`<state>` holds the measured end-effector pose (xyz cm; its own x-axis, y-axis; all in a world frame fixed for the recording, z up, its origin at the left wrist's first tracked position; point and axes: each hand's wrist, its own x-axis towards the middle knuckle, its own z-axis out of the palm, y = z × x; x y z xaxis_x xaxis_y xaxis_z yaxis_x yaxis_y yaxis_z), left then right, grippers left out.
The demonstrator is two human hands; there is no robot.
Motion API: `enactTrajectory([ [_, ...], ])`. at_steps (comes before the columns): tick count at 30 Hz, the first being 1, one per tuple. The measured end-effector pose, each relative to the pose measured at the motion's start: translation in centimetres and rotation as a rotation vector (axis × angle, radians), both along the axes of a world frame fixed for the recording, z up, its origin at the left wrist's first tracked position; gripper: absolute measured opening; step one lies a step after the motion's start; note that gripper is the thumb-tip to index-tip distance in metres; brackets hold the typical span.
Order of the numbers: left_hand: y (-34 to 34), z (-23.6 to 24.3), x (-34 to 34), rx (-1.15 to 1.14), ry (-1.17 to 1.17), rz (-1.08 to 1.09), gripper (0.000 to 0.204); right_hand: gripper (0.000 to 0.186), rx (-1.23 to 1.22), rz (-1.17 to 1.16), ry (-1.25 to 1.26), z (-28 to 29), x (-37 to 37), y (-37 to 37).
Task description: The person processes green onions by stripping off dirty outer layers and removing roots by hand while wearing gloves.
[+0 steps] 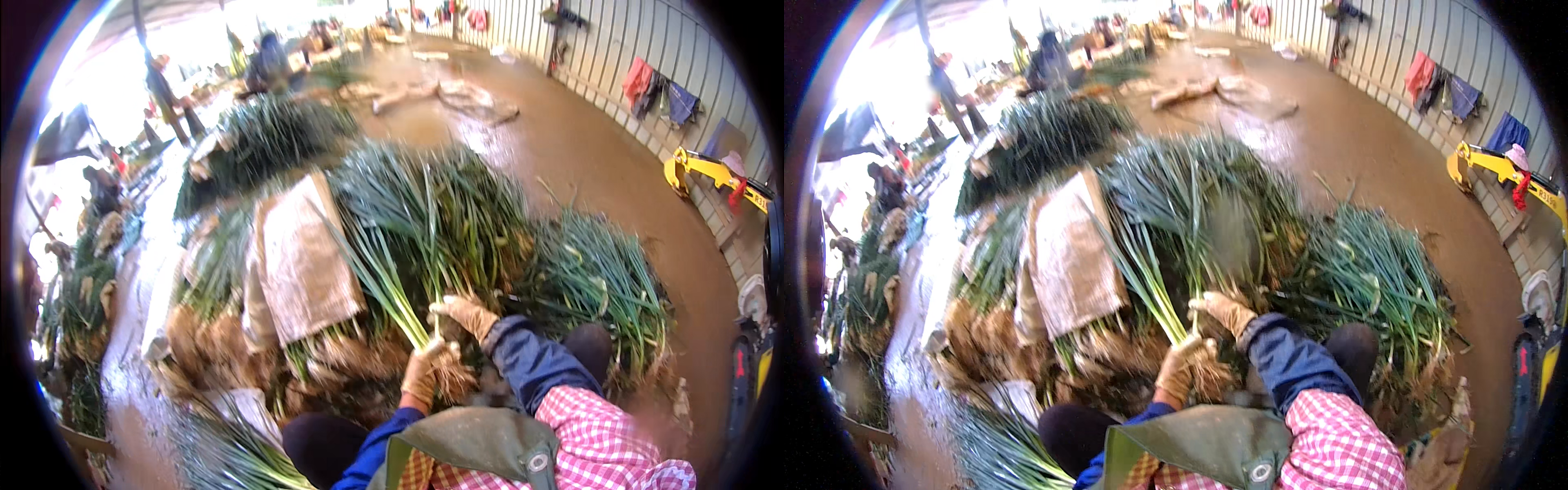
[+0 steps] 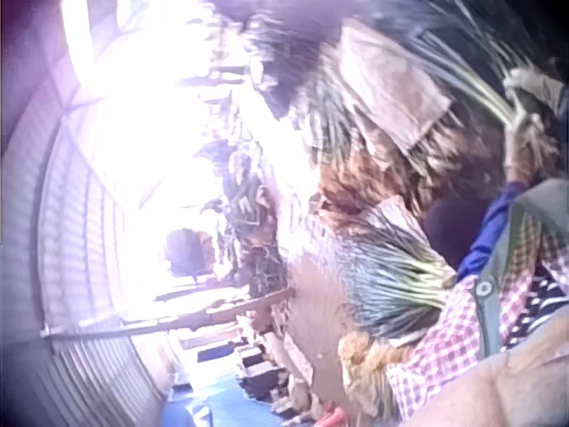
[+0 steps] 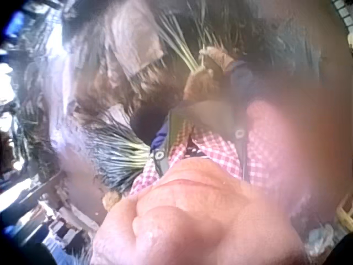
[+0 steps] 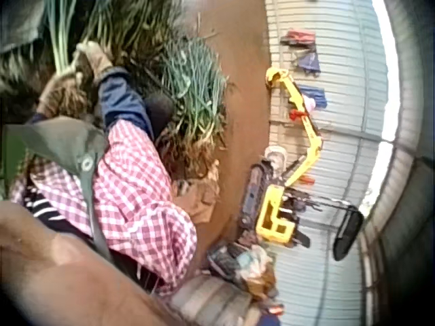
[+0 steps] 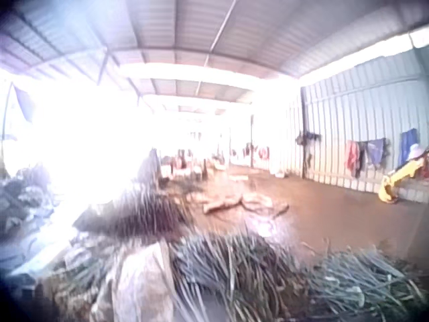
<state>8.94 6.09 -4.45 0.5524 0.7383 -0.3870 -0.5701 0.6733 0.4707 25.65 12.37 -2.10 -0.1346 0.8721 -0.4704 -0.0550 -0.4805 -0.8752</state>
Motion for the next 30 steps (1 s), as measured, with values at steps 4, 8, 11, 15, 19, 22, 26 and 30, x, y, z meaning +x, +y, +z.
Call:
enactTrajectory([
  [4,0.0,-1.7,-1.5,-0.011,0.066,0.052,0.025,0.03,0.367,0.245,-1.107,-3.9,-1.8,1.2],
  [8,-0.8,1.5,-1.5,0.017,0.134,0.065,0.023,0.025,0.64,0.348,-1.331,-4.2,-1.9,0.2],
  [11,-0.2,2.0,-1.0,-0.032,0.073,0.176,0.015,0.027,0.811,0.41,-0.486,-0.5,-2.6,-3.3],
  [15,-0.2,0.9,-2.1,0.0,0.117,0.215,0.022,0.022,0.284,0.183,0.031,7.1,-5.6,-8.4],
  [19,0.0,-1.2,-2.6,0.008,0.127,0.221,0.027,0.023,0.218,0.232,0.676,8.9,-2.8,-10.5],
  [22,-0.3,0.6,-3.1,0.003,0.127,0.183,0.026,0.029,0.428,0.038,0.318,9.7,-0.7,-8.9],
  [26,-0.5,1.1,-2.1,-0.032,0.018,0.1,0.026,0.03,0.157,-0.282,0.297,1.7,3.3,-3.9],
  [30,-0.4,-0.5,-2.9,-0.096,-0.223,0.061,0.026,0.042,-0.026,-0.241,0.548,-1.0,-0.7,-1.9],
])
